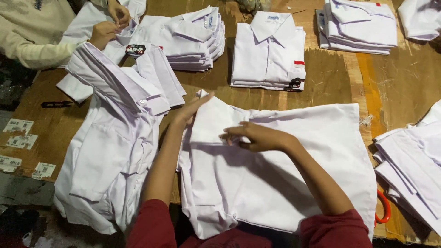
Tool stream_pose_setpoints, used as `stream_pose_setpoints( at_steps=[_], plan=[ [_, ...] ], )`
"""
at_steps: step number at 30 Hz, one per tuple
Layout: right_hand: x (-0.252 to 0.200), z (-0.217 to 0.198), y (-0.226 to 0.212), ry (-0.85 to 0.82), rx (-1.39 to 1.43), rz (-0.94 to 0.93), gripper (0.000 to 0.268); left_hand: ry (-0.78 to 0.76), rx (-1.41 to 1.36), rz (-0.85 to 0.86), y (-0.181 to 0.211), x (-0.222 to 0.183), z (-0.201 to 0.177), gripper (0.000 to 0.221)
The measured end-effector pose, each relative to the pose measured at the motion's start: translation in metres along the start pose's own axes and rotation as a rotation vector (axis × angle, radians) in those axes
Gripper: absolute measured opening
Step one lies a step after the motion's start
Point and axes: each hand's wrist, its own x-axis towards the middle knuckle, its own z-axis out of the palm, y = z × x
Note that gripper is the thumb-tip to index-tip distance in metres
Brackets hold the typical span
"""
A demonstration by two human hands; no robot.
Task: Trimming loose threads from a white uniform shirt with scissors and then folding it neatly for packaging.
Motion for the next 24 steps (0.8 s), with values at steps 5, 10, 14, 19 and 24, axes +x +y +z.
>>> stream_pose_setpoints(
  at_steps=[5, 10, 14, 19, 24],
  plan=[
    [-0.036, -0.002, 0.003, -0.125, 0.160, 0.118, 0.035, 0.261, 0.022, 0.075, -0.022, 0.013, -0.024, 0.061],
    [-0.092, -0.012, 0.118, 0.378, -0.424, 0.363, 0.054, 0.249, -0.038, 0.047, -0.054, 0.047, -0.058, 0.060],
    [-0.127, -0.013, 0.178, 0.355, -0.969, 0.602, 0.063, 0.242, 0.023, 0.060, 0.007, -0.025, 0.007, 0.085],
    [-0.153, -0.016, 0.177, 0.537, -1.352, 0.537, 0.024, 0.232, 0.123, 0.120, -0.026, 0.011, -0.022, 0.064],
    [-0.160, -0.015, 0.155, 0.630, -1.420, 0.484, 0.016, 0.236, 0.072, 0.165, -0.029, 0.016, -0.026, 0.052]
  ],
)
